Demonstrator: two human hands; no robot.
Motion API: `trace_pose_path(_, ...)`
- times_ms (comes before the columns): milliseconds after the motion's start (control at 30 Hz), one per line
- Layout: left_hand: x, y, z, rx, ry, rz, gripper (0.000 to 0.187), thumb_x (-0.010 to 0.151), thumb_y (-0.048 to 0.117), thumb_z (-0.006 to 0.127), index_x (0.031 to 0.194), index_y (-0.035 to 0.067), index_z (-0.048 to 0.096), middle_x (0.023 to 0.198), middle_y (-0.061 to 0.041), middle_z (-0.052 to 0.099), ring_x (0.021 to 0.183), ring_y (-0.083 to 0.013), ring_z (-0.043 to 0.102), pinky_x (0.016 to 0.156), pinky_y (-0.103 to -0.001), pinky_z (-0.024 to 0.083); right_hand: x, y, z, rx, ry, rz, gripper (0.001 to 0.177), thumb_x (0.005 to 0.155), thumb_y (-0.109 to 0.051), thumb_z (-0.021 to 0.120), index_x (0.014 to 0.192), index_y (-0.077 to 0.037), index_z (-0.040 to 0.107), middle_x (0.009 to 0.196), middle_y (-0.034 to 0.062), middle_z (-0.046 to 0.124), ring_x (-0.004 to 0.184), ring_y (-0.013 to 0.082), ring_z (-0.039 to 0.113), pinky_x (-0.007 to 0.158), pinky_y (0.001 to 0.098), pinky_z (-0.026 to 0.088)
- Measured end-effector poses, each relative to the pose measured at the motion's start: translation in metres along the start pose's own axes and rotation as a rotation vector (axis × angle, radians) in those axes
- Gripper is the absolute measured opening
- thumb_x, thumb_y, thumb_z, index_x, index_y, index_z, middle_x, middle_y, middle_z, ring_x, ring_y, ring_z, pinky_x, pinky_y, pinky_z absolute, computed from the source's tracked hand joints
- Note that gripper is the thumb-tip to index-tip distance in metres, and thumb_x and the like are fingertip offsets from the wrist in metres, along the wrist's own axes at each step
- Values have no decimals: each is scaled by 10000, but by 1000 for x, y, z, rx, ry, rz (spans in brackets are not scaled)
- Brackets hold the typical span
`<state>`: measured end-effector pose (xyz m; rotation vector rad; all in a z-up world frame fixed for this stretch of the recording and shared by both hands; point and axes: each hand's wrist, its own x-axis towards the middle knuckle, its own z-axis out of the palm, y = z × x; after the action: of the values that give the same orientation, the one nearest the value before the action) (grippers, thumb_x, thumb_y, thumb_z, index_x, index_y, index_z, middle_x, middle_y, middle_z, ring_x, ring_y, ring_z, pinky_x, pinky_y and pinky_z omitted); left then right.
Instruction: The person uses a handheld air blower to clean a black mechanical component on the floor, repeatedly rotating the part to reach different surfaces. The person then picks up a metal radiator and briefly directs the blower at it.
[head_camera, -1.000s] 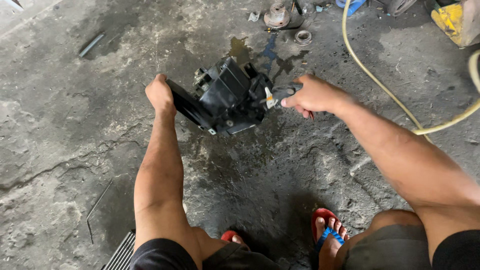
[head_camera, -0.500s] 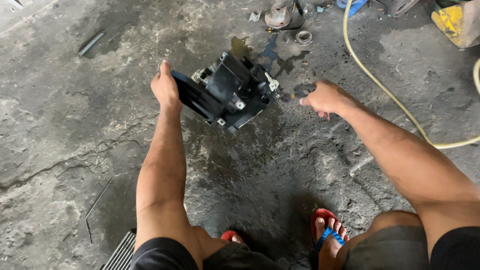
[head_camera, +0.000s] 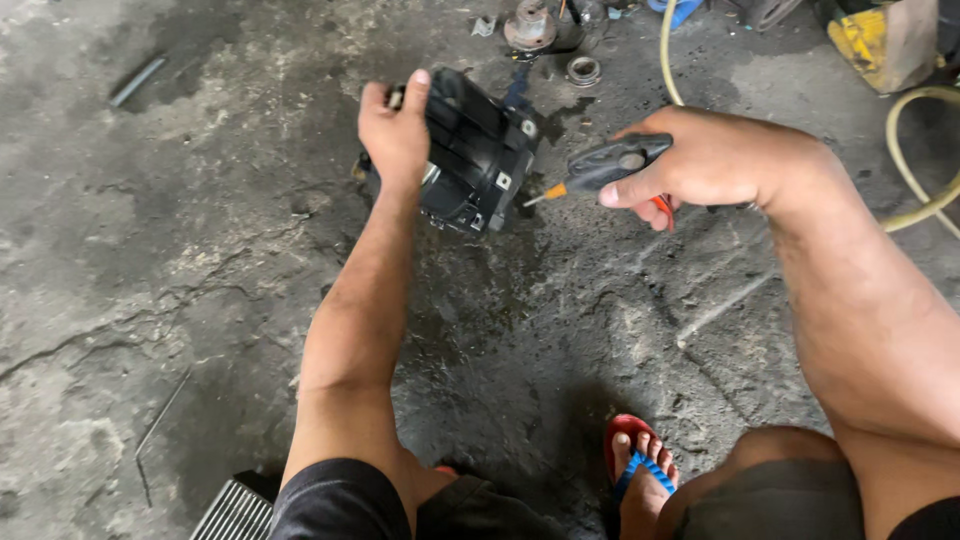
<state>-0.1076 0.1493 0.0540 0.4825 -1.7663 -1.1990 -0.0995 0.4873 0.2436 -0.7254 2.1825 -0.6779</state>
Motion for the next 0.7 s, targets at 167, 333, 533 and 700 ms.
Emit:
trace_pose_path(167,-38,39,34,-76,-372,106,332,894,342,792,974,33,697,895,-91,712,823,-204,677,753,-373,567,-21,-17,-1,-108,-28,112,392,878,-348,761,681,-32,639,552,71,608,502,209,571,539,383,490)
trace_pose_path(333,-132,66,66,116,-819,338,368,872,263,654,1124,3,593,935,-175,707,787,-311,725,675,-426,609,-42,-16,-14,-373,101,306,367,955,-346,728,781,-35,639,613,97,655,536,219,607,583,367,498)
trace_pose_path(533,-261,60,69,298,-1188,693,506,917,415,656,1172,-18,596,1072,-226,664,780,-284,706,544,-363,596,-51,3,-21,-356,117,262,366,920,-355,782,814,-18,687,661,101,668,565,216,657,600,361,544)
trace_pose_path(700,-288,41,84,263,-1203,563,672,786,575,717,1125,4,613,1044,-178,674,887,-312,699,703,-415,595,-29,15,-5,-225,42,286,333,911,-332,764,910,-7,691,636,105,659,572,236,600,587,387,511)
